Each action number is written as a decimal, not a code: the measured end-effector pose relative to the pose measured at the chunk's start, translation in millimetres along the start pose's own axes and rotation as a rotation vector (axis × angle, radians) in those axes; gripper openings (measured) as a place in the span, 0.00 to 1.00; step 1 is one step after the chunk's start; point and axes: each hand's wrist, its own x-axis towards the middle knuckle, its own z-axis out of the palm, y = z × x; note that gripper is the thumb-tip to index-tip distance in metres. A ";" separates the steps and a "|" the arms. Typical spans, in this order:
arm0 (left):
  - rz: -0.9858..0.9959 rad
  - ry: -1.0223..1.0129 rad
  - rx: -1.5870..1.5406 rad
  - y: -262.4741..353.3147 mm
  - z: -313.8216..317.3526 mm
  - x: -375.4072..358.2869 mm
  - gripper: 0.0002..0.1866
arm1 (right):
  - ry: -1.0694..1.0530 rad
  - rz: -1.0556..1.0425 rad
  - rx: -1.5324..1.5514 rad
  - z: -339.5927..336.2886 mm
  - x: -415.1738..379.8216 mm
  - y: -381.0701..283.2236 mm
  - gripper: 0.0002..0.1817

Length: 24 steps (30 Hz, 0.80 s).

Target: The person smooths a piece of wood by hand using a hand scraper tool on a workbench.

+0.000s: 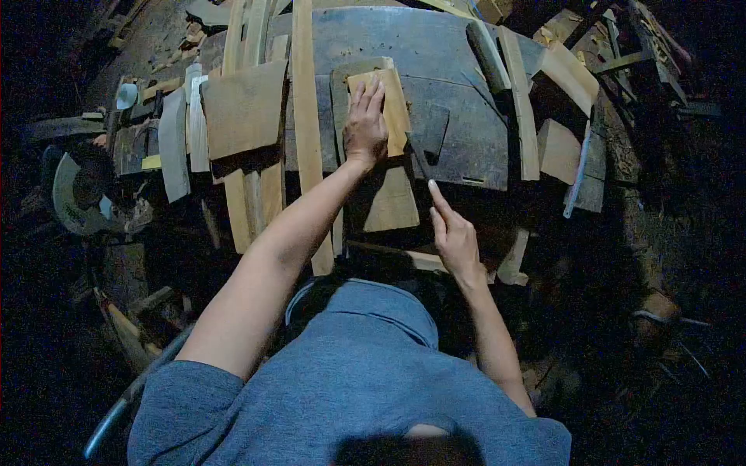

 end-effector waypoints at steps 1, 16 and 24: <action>-0.004 -0.009 0.050 10.0 2.6 -5.5 0.31 | 0.068 -0.045 0.015 -7.9 -2.6 -1.7 0.28; 0.042 0.024 0.133 -2.6 -2.4 11.2 0.27 | 0.172 -0.161 0.092 7.1 46.3 -7.7 0.26; 0.054 0.036 0.128 1.7 -3.6 15.8 0.27 | 0.178 -0.123 0.104 6.1 94.2 -19.4 0.24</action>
